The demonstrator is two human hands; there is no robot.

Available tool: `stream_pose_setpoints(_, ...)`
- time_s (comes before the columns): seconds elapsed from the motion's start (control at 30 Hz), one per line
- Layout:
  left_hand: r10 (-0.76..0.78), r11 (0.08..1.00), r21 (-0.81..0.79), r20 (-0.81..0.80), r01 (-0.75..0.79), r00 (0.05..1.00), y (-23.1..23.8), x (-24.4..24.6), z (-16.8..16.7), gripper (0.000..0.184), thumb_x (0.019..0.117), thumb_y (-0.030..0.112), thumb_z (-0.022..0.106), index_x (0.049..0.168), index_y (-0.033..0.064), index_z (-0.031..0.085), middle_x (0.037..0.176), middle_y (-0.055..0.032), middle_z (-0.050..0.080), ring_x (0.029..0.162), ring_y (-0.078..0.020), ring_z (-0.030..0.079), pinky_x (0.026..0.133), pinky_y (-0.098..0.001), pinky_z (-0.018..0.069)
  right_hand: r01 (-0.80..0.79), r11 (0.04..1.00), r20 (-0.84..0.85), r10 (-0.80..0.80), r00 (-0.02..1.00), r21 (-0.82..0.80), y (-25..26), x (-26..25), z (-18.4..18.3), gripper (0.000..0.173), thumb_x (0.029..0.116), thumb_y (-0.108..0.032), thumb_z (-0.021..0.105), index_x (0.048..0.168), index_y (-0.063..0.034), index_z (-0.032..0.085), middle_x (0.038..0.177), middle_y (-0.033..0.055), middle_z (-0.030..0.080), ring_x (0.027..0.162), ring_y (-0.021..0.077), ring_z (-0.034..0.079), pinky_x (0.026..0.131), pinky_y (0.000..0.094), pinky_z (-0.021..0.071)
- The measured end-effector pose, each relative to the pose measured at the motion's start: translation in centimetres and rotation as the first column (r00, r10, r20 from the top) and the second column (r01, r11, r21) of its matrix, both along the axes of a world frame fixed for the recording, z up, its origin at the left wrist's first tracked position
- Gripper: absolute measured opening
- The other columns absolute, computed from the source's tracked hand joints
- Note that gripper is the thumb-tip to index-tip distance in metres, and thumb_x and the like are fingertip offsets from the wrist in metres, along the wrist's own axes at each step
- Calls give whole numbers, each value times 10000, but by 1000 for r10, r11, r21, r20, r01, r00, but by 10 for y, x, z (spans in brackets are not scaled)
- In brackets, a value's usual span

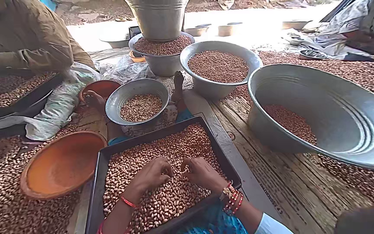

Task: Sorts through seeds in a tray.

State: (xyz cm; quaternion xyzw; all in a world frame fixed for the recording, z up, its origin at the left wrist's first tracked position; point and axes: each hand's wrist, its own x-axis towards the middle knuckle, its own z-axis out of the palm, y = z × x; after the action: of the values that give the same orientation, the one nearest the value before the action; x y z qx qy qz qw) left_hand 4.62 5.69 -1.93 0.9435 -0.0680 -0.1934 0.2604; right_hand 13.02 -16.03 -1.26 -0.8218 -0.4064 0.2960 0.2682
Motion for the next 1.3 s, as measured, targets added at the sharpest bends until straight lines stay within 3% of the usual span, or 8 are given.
stream_pose_setpoints(0.23,441,871,-302,130,-388,888,15,1,4,179,945,79,604,1092,13,681,974,-89,707,784,-140,676,763,-340,569,-76,997,64,77,995,-19,3,-12,-7,199,986,-156,647,1129,-45,728,1010,201,730,991,388,698,873,589,524)
stream_pose_setpoints(0.37,516,856,-172,248,-487,820,7,11,-5,193,986,67,590,1125,41,721,751,-74,598,640,-181,518,664,-381,459,-66,996,18,67,998,-65,4,-7,-6,225,992,-188,649,1145,-41,724,994,193,726,971,370,696,881,572,525)
stream_pose_setpoints(0.47,406,912,-75,321,-404,856,-5,15,-20,216,1007,77,587,1140,35,752,991,-167,744,881,-312,705,873,-485,549,72,991,-147,-55,988,112,-1,7,-6,226,979,-220,675,1113,-41,709,775,64,628,674,177,558,680,388,471)
stream_pose_setpoints(0.6,314,936,78,253,-343,915,-17,20,-20,270,1044,124,556,1236,27,718,1201,-205,713,1152,-364,682,1028,-513,505,422,838,-381,-286,879,345,-6,21,-4,160,932,-125,544,1048,-41,616,769,-31,565,607,38,510,583,249,444)
stream_pose_setpoints(0.87,380,905,164,98,-392,920,-25,26,-10,293,1047,117,532,1293,14,652,1245,-221,680,1181,-375,660,1033,-524,497,49,997,133,-40,990,-64,5,8,-1,229,1010,-184,603,1144,-50,732,1079,190,733,1052,369,697,906,570,523)
stream_pose_setpoints(0.97,528,848,-70,198,-525,826,-5,21,-8,206,988,85,608,1151,-1,699,884,-158,677,785,-279,635,791,-455,516,22,993,164,-3,986,-118,8,2,-3,231,1021,-154,570,1146,-34,723,1121,203,722,1086,388,687,904,578,520)
stream_pose_setpoints(1.07,642,754,-338,199,-563,741,24,12,-2,237,931,1,496,1136,-20,612,902,-110,625,703,-164,559,672,-366,463,22,994,163,-5,987,-103,5,0,-5,243,1027,-142,548,1153,-27,720,1129,214,716,1085,396,686,897,584,521)
stream_pose_setpoints(1.3,443,892,83,29,-444,896,13,3,7,181,971,142,687,1120,63,751,910,-163,703,861,-309,655,869,-502,514,-1,992,127,18,992,-128,6,2,-6,237,1014,-167,598,1171,-40,722,1126,209,723,1090,395,685,912,593,514)
